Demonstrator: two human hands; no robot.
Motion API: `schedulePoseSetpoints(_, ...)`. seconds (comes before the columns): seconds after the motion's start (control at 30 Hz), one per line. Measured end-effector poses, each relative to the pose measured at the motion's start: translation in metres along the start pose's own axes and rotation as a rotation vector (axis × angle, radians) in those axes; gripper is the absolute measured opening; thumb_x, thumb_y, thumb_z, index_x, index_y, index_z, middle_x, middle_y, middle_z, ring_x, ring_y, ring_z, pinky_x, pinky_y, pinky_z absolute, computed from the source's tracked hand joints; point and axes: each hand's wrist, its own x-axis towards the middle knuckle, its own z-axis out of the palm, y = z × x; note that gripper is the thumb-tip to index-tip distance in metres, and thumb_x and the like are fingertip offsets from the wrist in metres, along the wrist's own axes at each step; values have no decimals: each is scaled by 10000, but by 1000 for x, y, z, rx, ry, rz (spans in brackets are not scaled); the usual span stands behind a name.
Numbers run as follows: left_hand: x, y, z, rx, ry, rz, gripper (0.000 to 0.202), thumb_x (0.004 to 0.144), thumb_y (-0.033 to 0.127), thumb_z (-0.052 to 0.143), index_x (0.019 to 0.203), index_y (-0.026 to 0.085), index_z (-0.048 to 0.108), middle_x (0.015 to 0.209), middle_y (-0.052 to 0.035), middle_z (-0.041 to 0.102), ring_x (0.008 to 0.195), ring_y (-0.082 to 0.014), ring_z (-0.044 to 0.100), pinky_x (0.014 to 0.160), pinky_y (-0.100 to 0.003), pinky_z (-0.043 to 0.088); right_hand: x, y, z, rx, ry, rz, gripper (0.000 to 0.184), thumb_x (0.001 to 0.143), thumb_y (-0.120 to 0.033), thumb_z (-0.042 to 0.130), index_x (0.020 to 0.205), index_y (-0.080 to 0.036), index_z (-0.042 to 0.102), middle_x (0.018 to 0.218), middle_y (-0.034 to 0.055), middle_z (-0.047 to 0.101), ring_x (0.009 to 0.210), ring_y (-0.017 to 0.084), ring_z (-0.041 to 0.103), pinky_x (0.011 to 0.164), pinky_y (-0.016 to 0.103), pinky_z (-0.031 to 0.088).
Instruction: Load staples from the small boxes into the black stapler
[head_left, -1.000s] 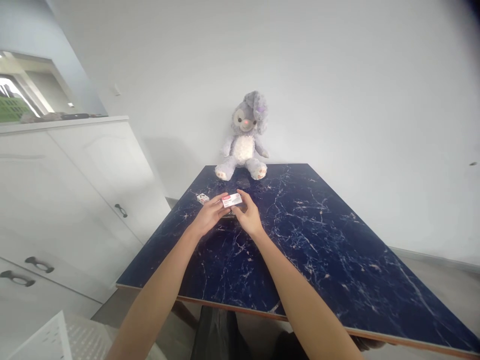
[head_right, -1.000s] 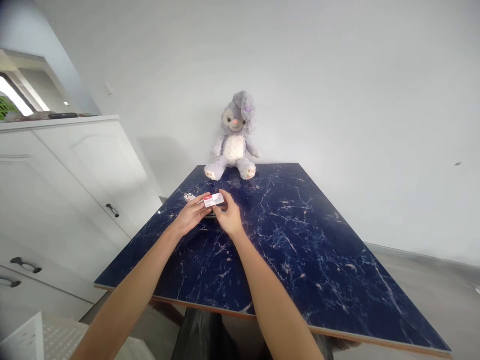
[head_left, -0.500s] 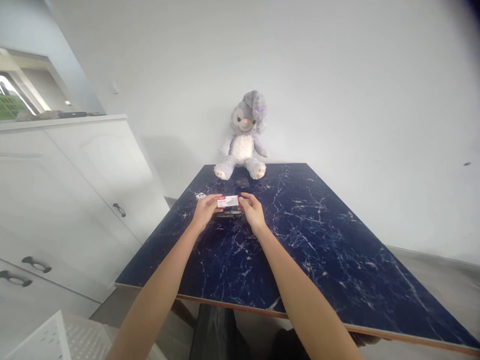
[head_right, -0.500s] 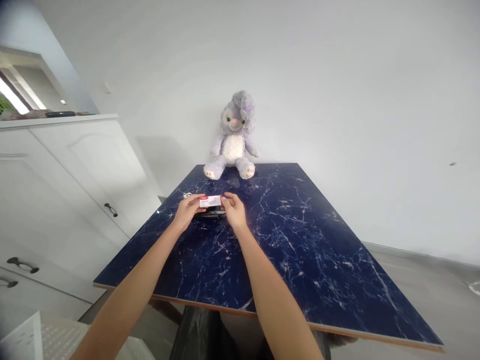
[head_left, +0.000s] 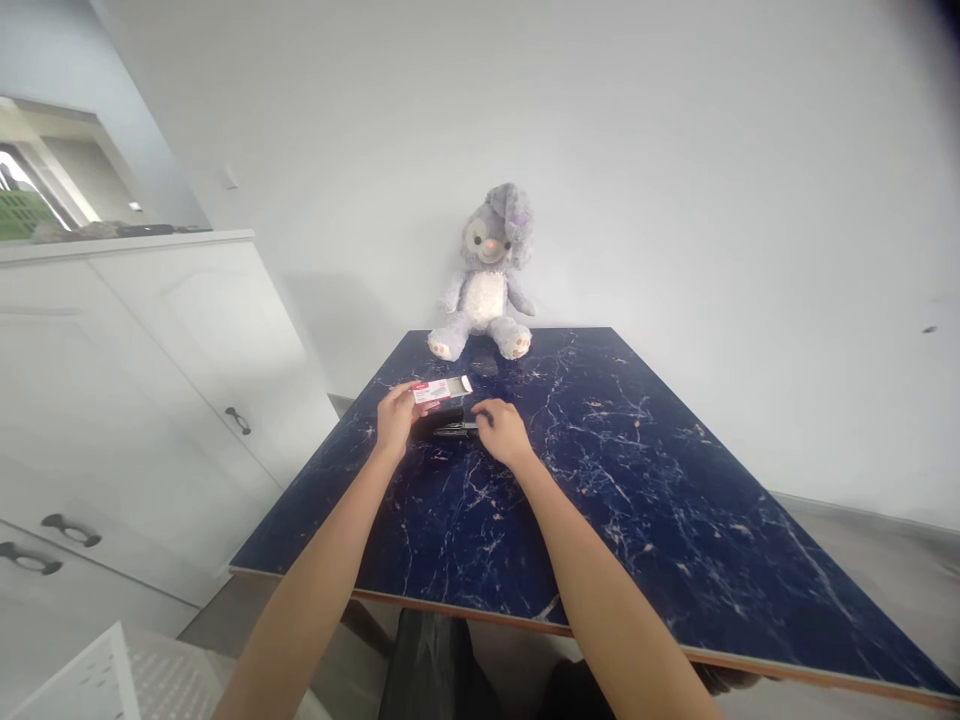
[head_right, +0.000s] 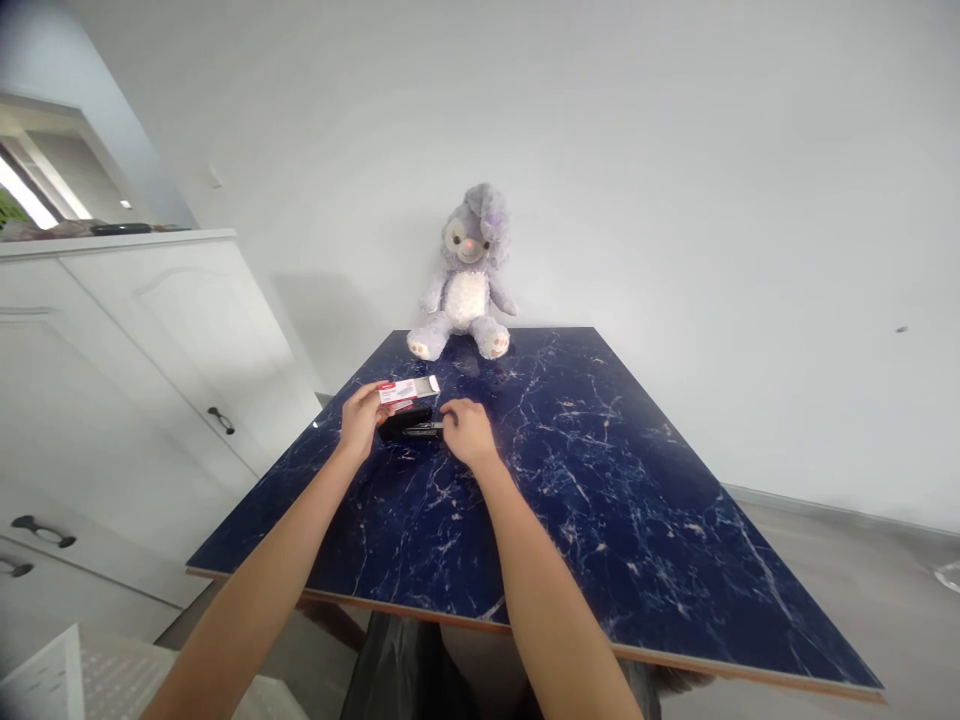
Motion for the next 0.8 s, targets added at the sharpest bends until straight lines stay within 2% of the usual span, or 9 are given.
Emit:
schedulePoseSetpoints(0.1, 1, 1, 0, -40, 64, -42, 296, 729, 290, 660, 983, 155, 730, 898, -72, 747, 630, -143, 687, 531, -213, 483, -3, 2, 2, -189, -160, -57, 241, 850, -196, 584, 1049, -239, 712, 1061, 44, 733, 1030, 245, 606, 950, 361, 427)
schedulePoseSetpoints(0.2, 1, 0, 0, -79, 55, -67, 310, 700, 296, 676, 970, 151, 723, 909, -78, 749, 654, -146, 694, 531, -204, 474, -1, 6, -4, -238, -201, -16, 247, 869, -230, 599, 1089, -272, 702, 1028, 24, 746, 979, 245, 616, 870, 340, 437)
schedulePoseSetpoints(0.3, 2, -2, -1, -77, 44, -63, 321, 700, 309, 675, 975, 150, 722, 906, -79, 750, 641, -139, 686, 533, -206, 476, 0, 10, -13, -287, -188, 79, 217, 877, -207, 578, 1032, -262, 720, 992, 34, 749, 937, 236, 630, 850, 333, 432)
schedulePoseSetpoints(0.37, 3, -4, -1, -68, 38, -62, 316, 701, 305, 668, 971, 151, 724, 902, -78, 751, 630, -133, 678, 536, -207, 476, -1, 10, -16, -325, -140, 110, 244, 864, -163, 559, 1029, -240, 721, 1036, 58, 740, 961, 244, 626, 863, 342, 426)
schedulePoseSetpoints(0.47, 3, -5, -1, -56, 34, -60, 305, 694, 292, 661, 958, 155, 731, 883, -68, 750, 619, -123, 665, 536, -201, 466, -2, 6, -13, -287, -128, -9, 321, 845, -122, 561, 1108, -248, 694, 1119, 46, 722, 1018, 237, 602, 888, 331, 410)
schedulePoseSetpoints(0.53, 3, -6, -2, -57, 32, -55, 298, 687, 285, 665, 947, 158, 735, 854, -58, 747, 610, -116, 654, 533, -194, 457, -2, 5, -9, -245, -163, -83, 261, 878, -158, 568, 1079, -265, 694, 1080, 19, 730, 1007, 226, 597, 888, 323, 402)
schedulePoseSetpoints(0.67, 4, -8, -3, -92, 34, -71, 297, 672, 279, 672, 938, 159, 730, 845, -52, 744, 602, -109, 643, 531, -192, 451, 3, 12, -9, -212, -194, -8, 120, 918, -253, 594, 969, -268, 702, 949, 2, 733, 921, 207, 606, 837, 306, 403)
schedulePoseSetpoints(0.8, 6, -10, -4, -141, 43, -120, 304, 647, 263, 673, 928, 154, 711, 872, -56, 743, 629, -116, 656, 547, -197, 451, 3, 16, -10, -213, -195, -8, 215, 920, -186, 548, 1029, -286, 704, 1044, 14, 717, 971, 215, 597, 851, 311, 400)
